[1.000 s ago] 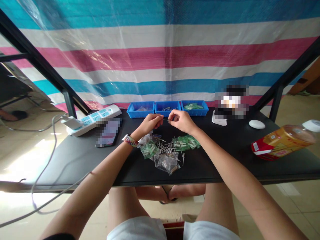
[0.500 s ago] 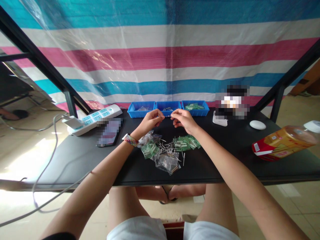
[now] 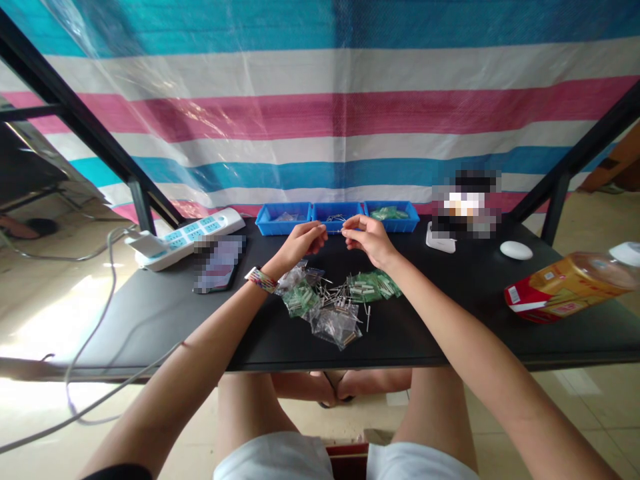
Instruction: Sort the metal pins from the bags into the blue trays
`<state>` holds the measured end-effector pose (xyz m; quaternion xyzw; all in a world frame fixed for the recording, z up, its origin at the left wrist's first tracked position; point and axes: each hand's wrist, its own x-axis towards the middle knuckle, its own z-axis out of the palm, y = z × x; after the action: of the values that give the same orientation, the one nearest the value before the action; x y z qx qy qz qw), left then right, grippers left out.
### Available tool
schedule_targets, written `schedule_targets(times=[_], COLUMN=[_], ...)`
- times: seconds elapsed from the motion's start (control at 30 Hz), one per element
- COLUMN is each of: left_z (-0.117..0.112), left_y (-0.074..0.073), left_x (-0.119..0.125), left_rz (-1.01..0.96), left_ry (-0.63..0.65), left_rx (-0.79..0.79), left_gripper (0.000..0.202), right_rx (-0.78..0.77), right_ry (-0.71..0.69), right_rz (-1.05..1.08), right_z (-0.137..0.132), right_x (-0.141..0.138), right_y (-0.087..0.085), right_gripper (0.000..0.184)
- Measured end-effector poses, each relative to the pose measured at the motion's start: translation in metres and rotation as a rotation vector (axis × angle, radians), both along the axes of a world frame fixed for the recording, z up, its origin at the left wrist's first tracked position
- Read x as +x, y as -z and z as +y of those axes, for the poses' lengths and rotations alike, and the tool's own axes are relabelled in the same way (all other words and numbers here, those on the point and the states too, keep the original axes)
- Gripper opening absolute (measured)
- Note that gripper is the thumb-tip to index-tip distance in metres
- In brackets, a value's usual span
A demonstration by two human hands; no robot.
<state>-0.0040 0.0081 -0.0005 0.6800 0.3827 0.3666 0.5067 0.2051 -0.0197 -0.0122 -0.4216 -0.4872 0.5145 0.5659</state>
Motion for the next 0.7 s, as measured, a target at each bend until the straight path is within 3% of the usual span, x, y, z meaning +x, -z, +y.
schedule_targets(times=[0.2, 0.47, 0.7], left_z=[-0.0039, -0.0026, -0.0032], left_y=[-0.0025, -0.0009, -0.0016], left_x=[0.0004, 0.0003, -0.0002], left_rz=[-0.004, -0.012, -0.015], left_ry=[-0.008, -0.008, 0.005], left_rx=[0.022, 0.054, 0.094], left_gripper=[0.034, 0.028, 0.022], right_rx=[0.001, -0.146, -0.124], right_ry=[0.014, -0.018, -0.052], right_rz=[-0.014, -0.019, -0.01], right_z=[-0.0011, -0.0035, -0.0043], right_x=[-0.0004, 0.0, 0.001], right_y=[-0.0021, -0.0061, -0.0068], right_gripper=[0.032, 0.021, 0.02])
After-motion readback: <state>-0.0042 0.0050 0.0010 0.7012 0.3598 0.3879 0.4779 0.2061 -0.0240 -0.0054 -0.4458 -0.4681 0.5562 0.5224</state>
